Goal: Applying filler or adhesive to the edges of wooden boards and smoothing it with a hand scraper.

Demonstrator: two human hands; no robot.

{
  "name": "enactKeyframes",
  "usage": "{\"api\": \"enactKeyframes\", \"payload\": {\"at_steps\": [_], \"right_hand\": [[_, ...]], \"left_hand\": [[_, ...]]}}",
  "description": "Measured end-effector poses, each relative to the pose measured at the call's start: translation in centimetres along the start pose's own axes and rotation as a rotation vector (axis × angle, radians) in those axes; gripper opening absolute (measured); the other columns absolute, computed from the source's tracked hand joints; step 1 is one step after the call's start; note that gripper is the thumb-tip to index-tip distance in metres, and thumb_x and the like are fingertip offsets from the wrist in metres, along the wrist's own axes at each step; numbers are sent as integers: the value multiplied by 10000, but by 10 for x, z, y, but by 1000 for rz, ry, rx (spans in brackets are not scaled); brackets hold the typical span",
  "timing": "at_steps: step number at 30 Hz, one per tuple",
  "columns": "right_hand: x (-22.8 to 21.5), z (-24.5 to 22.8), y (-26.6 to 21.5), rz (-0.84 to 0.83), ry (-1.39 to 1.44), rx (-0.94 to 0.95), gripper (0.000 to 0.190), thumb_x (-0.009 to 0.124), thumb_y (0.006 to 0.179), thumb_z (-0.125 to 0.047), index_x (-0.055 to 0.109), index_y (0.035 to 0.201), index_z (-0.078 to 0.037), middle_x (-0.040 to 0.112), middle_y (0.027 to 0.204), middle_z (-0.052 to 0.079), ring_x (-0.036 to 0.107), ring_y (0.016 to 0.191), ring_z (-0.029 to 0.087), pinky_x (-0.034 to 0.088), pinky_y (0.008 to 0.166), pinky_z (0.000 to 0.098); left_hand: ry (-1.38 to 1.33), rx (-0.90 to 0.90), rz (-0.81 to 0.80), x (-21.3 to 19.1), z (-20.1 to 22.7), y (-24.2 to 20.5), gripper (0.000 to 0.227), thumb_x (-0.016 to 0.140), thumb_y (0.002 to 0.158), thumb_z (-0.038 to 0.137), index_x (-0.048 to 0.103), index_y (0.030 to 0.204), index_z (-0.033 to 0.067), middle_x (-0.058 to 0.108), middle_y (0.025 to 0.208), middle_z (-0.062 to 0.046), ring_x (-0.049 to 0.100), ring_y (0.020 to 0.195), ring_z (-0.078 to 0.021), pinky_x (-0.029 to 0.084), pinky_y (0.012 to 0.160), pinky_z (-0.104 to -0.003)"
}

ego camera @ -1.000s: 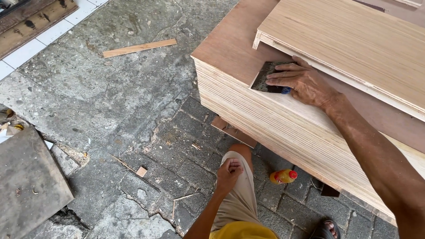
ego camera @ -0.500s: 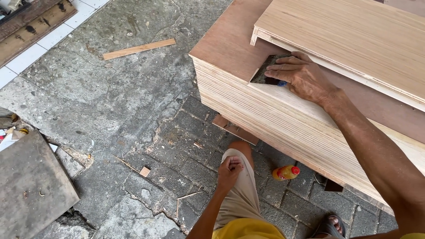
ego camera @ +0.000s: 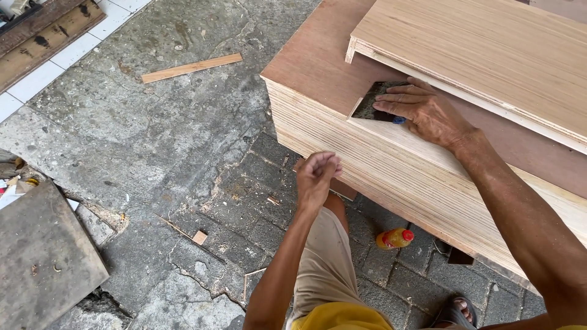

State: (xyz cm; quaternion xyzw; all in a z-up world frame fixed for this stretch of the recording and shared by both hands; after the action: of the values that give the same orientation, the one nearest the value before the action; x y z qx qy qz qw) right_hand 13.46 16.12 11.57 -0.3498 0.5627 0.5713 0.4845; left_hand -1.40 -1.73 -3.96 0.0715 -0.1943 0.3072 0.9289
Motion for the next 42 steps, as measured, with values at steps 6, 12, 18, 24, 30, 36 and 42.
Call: {"api": "enactKeyframes", "payload": {"at_steps": [6, 12, 18, 24, 30, 36, 42], "right_hand": [[11, 9, -11, -74, -96, -47, 775, 702, 743, 45, 617, 1453, -254, 659, 1454, 28, 561, 1407, 259, 356, 1251, 561], [-14, 7, -10, -43, 35, 9, 733, 639, 749, 87, 645, 1427, -189, 679, 1408, 94, 588, 1362, 319, 366, 1208, 606], [-2, -4, 12, -147, -50, 9, 626, 664, 816, 4, 654, 1376, -276, 706, 1354, 13, 621, 1307, 243, 427, 1154, 527], [-13, -17, 18, -293, -129, 21, 517, 637, 861, -7, 702, 1287, -292, 729, 1290, -22, 641, 1260, 235, 452, 1113, 523], [-63, -29, 2, -501, -93, 99, 495, 613, 836, 16, 720, 1165, -339, 773, 1158, -82, 705, 1133, 206, 444, 1128, 545], [-84, -12, -72, -457, 64, 107, 716, 601, 732, 163, 702, 1274, -294, 720, 1317, -46, 668, 1203, 186, 415, 1057, 466], [-113, -18, -92, -217, 98, 102, 468, 655, 851, 84, 658, 1303, -38, 747, 1188, 126, 722, 1019, 341, 593, 822, 483]], "left_hand": [[-212, -54, -2, 53, 25, 37, 228, 700, 983, 107, 664, 1177, -7, 749, 1038, -176, 767, 888, -204, 684, 810, -296], [-312, -86, 67, 54, 13, 58, 153, 724, 968, 101, 684, 1080, 4, 760, 948, -171, 780, 819, -236, 694, 767, -312], [-343, -143, 55, 53, 1, 65, 137, 720, 967, 103, 681, 1066, 16, 765, 946, -173, 785, 825, -248, 693, 777, -313], [-393, -172, 68, 52, 3, 64, 125, 714, 960, 64, 699, 1059, -10, 769, 933, -220, 788, 833, -289, 698, 768, -329], [-363, -185, 90, 50, 7, 62, 139, 710, 951, 60, 697, 1069, -13, 775, 953, -219, 789, 840, -268, 695, 778, -308], [-470, -259, 122, 50, 12, 61, 168, 723, 927, -56, 726, 1095, -68, 762, 880, -233, 781, 758, -287, 692, 704, -310], [-296, -67, 68, 43, 25, 58, 142, 753, 918, 16, 734, 1059, 15, 785, 893, -163, 770, 715, -230, 676, 625, -269]]}}
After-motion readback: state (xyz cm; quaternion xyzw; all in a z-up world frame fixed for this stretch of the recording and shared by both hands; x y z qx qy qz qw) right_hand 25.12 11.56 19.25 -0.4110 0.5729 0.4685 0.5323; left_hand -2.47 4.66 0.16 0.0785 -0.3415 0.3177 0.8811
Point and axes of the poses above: each hand's wrist, its own y-axis towards the middle knuckle, its own x-axis out of the palm, z = x × y, the point moved 6 cm from there along y, towards the middle knuckle
